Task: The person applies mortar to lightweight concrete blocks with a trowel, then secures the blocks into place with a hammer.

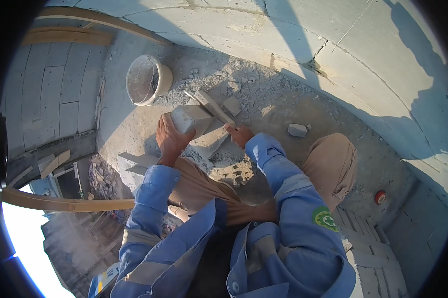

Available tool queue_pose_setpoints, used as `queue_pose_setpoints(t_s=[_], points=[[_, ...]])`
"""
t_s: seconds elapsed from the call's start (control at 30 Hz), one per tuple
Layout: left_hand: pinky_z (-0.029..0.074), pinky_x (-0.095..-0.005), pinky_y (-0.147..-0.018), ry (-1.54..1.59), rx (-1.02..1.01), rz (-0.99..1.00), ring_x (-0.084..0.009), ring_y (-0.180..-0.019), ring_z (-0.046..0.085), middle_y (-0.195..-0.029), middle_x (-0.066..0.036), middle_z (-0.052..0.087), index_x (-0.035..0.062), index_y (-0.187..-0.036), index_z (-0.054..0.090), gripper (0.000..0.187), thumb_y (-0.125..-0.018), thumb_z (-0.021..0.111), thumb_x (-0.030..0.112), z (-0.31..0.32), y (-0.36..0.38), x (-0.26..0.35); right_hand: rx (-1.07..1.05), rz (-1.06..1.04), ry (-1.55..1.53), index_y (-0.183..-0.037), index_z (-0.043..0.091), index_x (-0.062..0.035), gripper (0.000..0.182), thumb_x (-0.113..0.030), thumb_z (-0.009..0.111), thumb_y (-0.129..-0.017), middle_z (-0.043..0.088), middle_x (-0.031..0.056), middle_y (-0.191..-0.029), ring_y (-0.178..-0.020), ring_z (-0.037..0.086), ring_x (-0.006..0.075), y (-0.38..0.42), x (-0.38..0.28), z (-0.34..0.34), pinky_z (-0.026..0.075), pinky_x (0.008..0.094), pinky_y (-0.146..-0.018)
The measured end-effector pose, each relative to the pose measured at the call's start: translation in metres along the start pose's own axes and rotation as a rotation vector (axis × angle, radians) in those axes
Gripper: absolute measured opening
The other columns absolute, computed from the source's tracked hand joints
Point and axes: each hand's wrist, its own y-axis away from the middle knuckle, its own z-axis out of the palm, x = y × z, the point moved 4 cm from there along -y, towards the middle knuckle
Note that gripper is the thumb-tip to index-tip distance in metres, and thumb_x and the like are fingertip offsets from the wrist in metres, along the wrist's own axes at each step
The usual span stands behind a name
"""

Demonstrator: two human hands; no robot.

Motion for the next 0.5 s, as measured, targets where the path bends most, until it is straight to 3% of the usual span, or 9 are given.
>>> queue_pose_setpoints(t_s=[0.07,0.17,0.23,0.27,0.33,0.43,0.5], points=[[0.045,-0.046,-0.096,-0.027,0.075,0.02,-0.0357,-0.115,0.053,-0.119,-0.017,0.054,-0.0013,-0.122,0.049,0.083,-0.063,0.086,0.043,0.002,-0.003,-0.007,-0.005,-0.08,-0.008,-0.058,0.058,-0.0018,0.083,-0.08,0.051,-0.086,0.047,0.0083,-0.048,-0.043,0.049,0.0207,-0.007,-0.008,0.002,0.037,0.0395,-0.045],[0.045,-0.0459,-0.096,0.014,-0.001,-0.034,-0.0353,-0.114,0.053,-0.118,-0.017,0.053,-0.0023,-0.123,0.049,0.084,-0.063,0.085,0.044,-0.013,-0.003,0.003,-0.017,0.037,0.018,-0.058,0.058,-0.0022,0.082,-0.078,0.05,-0.088,0.049,0.0085,-0.049,-0.045,0.05,0.0202,-0.015,0.012,-0.004,0.038,0.0394,-0.046],[0.045,-0.0459,-0.095,0.009,-0.05,-0.03,-0.0349,-0.113,0.053,-0.116,-0.016,0.053,-0.0024,-0.122,0.049,0.083,-0.064,0.085,0.045,-0.011,-0.002,0.002,-0.014,-0.118,0.036,-0.058,0.059,-0.0014,0.082,-0.077,0.049,-0.089,0.048,0.0078,-0.048,-0.045,0.05,0.0202,-0.001,-0.006,-0.004,0.038,0.0395,-0.046],[0.045,-0.0459,-0.095,0.014,-0.07,-0.034,-0.0349,-0.113,0.053,-0.116,-0.016,0.053,-0.0024,-0.122,0.049,0.083,-0.064,0.085,0.045,-0.005,0.001,0.0,-0.016,-0.097,0.036,-0.058,0.059,-0.0014,0.082,-0.077,0.049,-0.089,0.048,0.0078,-0.048,-0.045,0.05,0.0202,0.003,-0.005,0.003,0.038,0.0395,-0.046],[0.046,-0.0458,-0.095,0.024,0.05,0.019,-0.0344,-0.113,0.053,-0.115,-0.015,0.054,-0.0022,-0.122,0.05,0.082,-0.064,0.085,0.045,-0.004,0.001,-0.003,0.011,-0.157,-0.065,-0.058,0.06,-0.0008,0.083,-0.077,0.048,-0.09,0.048,0.0074,-0.047,-0.043,0.049,0.02,0.0,-0.007,0.011,0.037,0.0395,-0.046],[0.046,-0.0464,-0.097,0.016,-0.014,-0.04,-0.036,-0.116,0.054,-0.117,-0.017,0.056,-0.0017,-0.126,0.049,0.087,-0.061,0.087,0.041,-0.008,-0.002,0.0,-0.107,-0.067,-0.053,-0.059,0.06,-0.0004,0.084,-0.078,0.047,-0.089,0.047,0.0069,-0.046,-0.042,0.049,0.02,-0.007,-0.007,0.003,0.037,0.0392,-0.045],[0.046,-0.0462,-0.098,0.026,-0.003,-0.027,-0.0362,-0.116,0.054,-0.117,-0.017,0.056,-0.0017,-0.126,0.049,0.087,-0.061,0.087,0.041,-0.008,-0.002,0.0,-0.074,-0.09,-0.017,-0.059,0.06,-0.0008,0.085,-0.079,0.047,-0.089,0.045,0.0064,-0.045,-0.042,0.049,0.0197,-0.004,-0.012,0.001,0.038,0.0388,-0.044]])
